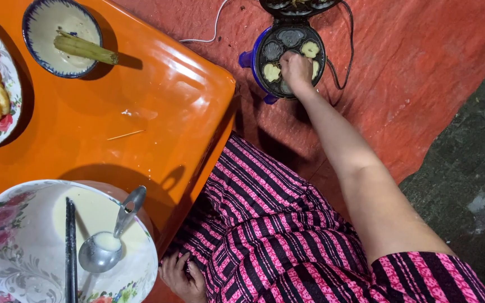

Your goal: The person uses a wooden stick to remove cooked waffles from a yellow electric waffle maker and places them onto a plate. They then use a spoon to scoop batter from a bowl and pour it into the waffle maker molds to cook the next batch.

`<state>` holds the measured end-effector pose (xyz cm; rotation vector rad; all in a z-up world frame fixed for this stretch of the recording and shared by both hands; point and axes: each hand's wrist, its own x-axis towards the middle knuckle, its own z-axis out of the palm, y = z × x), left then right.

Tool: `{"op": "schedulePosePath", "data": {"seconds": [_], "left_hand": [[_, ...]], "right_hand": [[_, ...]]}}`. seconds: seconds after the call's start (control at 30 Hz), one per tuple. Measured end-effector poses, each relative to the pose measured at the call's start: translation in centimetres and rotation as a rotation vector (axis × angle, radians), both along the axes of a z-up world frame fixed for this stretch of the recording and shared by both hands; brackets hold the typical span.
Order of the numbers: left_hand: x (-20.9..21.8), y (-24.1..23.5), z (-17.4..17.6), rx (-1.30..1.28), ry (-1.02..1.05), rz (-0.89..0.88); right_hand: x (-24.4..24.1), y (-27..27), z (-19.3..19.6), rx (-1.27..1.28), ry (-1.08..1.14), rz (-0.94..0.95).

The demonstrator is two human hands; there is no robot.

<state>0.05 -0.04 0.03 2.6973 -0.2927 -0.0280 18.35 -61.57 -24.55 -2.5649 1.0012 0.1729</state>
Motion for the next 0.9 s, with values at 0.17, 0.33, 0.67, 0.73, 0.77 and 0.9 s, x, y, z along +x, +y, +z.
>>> {"op": "schedulePosePath", "data": {"seconds": [0.17, 0.33, 0.67, 0.73, 0.77, 0.9], "left_hand": [[0.3, -0.2, 0.1, -0.011, 0.000, -0.006], [0.4, -0.2, 0.2, -0.012, -0.010, -0.032], [-0.1, 0.2, -0.2, 0.005, -0.011, -0.012], [0.1, 0.1, 0.0, -0.004, -0.014, -0.020], [0.0, 0.1, -0.1, -0.004, -0.015, -0.019], [0.0, 0.1, -0.1, -0.006, -0.014, -0.020]], "right_hand": [[0.4, -0.4, 0.1, 0.074, 0.005, -0.032], [0.1, 0.0, 1.5, 0.011, 0.079, 0.156], [-0.1, -1.6, 2.0, -0.126, 0.096, 0.243], [0.0, -1.6, 1.9, -0.120, 0.061, 0.185], [0.0, -1.6, 1.9, -0.120, 0.060, 0.185], [0.5, -1.0, 4.8, 0.174, 0.091, -0.155]]}}
